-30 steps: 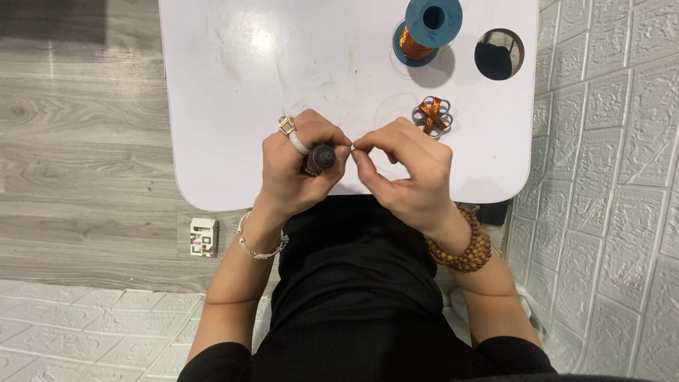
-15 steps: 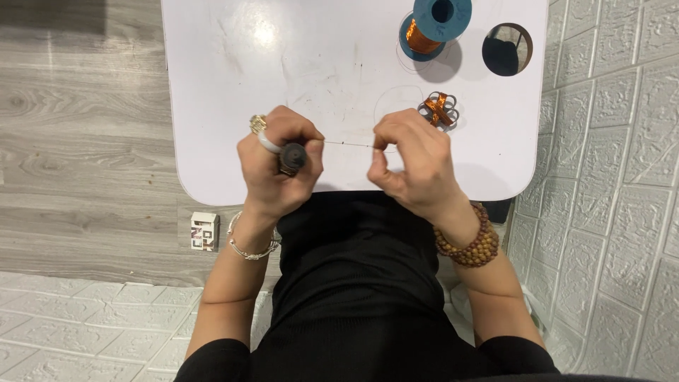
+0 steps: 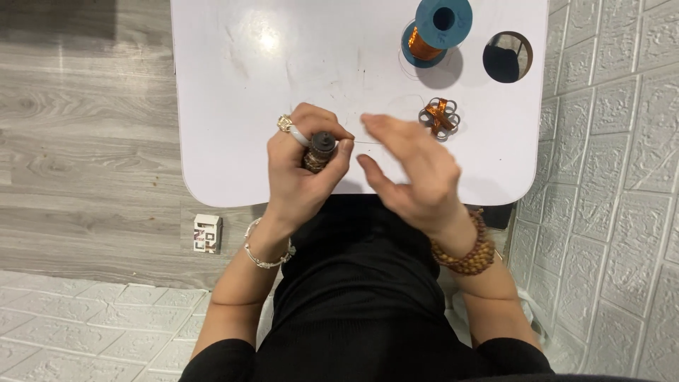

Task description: Manually winding thin copper wire onto the poles of a small motor armature

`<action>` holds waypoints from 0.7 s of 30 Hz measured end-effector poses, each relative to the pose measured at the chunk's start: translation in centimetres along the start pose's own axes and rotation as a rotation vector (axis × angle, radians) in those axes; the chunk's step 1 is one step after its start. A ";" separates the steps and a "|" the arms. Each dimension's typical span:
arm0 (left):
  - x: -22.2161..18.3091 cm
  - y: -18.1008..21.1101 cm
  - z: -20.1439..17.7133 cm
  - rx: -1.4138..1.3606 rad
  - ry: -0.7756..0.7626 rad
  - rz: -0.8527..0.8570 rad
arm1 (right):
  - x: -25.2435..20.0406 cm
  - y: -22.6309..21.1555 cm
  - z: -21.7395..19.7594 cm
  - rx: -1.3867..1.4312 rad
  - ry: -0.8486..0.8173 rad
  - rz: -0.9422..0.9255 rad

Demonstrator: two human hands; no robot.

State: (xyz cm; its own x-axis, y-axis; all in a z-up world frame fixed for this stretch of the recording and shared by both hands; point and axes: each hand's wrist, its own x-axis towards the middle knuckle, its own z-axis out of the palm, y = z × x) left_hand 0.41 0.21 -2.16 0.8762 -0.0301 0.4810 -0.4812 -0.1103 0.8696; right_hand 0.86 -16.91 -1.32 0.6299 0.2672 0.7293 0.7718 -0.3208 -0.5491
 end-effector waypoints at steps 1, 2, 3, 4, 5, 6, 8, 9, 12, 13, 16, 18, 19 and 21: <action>-0.1 0.3 0.2 -0.055 0.006 -0.060 | 0.0 -0.3 0.3 -0.057 0.008 -0.017; -0.1 0.6 0.4 -0.110 0.013 -0.121 | 0.1 -0.6 0.7 -0.115 0.017 -0.034; 0.0 0.8 0.5 -0.109 0.015 -0.120 | 0.2 -0.6 0.8 -0.113 0.016 -0.036; 0.0 1.0 0.5 -0.181 0.013 -0.164 | 0.3 -0.6 0.9 -0.147 0.059 -0.067; 0.0 1.2 0.5 -0.254 0.013 -0.211 | 0.3 -0.7 1.1 -0.179 0.100 -0.097; 0.0 1.3 0.6 -0.254 0.018 -0.213 | 0.3 -0.5 1.1 -0.176 0.096 -0.097; -0.2 1.3 0.7 -0.319 0.021 -0.269 | 0.3 -0.3 1.0 -0.286 0.155 -0.180; -0.3 1.3 0.8 -0.319 0.023 -0.270 | 0.3 0.0 1.0 -0.285 0.152 -0.179; -0.7 1.2 1.1 -0.381 -0.010 -0.314 | 0.0 0.7 0.7 -0.304 0.187 -0.282; -0.9 1.1 1.1 -0.411 -0.018 -0.344 | -0.4 0.8 0.5 -0.235 0.173 -0.229; -1.3 1.1 1.0 -0.430 -0.050 -0.348 | -1.1 0.6 -0.2 -0.056 0.133 -0.109; -1.4 1.0 1.0 -0.421 -0.076 -0.328 | -1.4 0.4 -0.4 0.053 0.106 -0.035; -1.6 1.1 1.0 -0.398 -0.101 -0.304 | -1.4 0.2 -0.4 0.116 0.084 0.022; -1.7 1.2 1.1 -0.374 -0.128 -0.287 | -1.5 0.1 -0.5 0.182 0.063 0.085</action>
State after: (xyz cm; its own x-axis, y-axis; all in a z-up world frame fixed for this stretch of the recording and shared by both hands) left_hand -1.61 -0.97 -2.04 0.9599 -0.1756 0.2186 -0.1755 0.2318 0.9568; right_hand -0.09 -17.81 -2.26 0.6912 0.1866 0.6981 0.7226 -0.1693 -0.6702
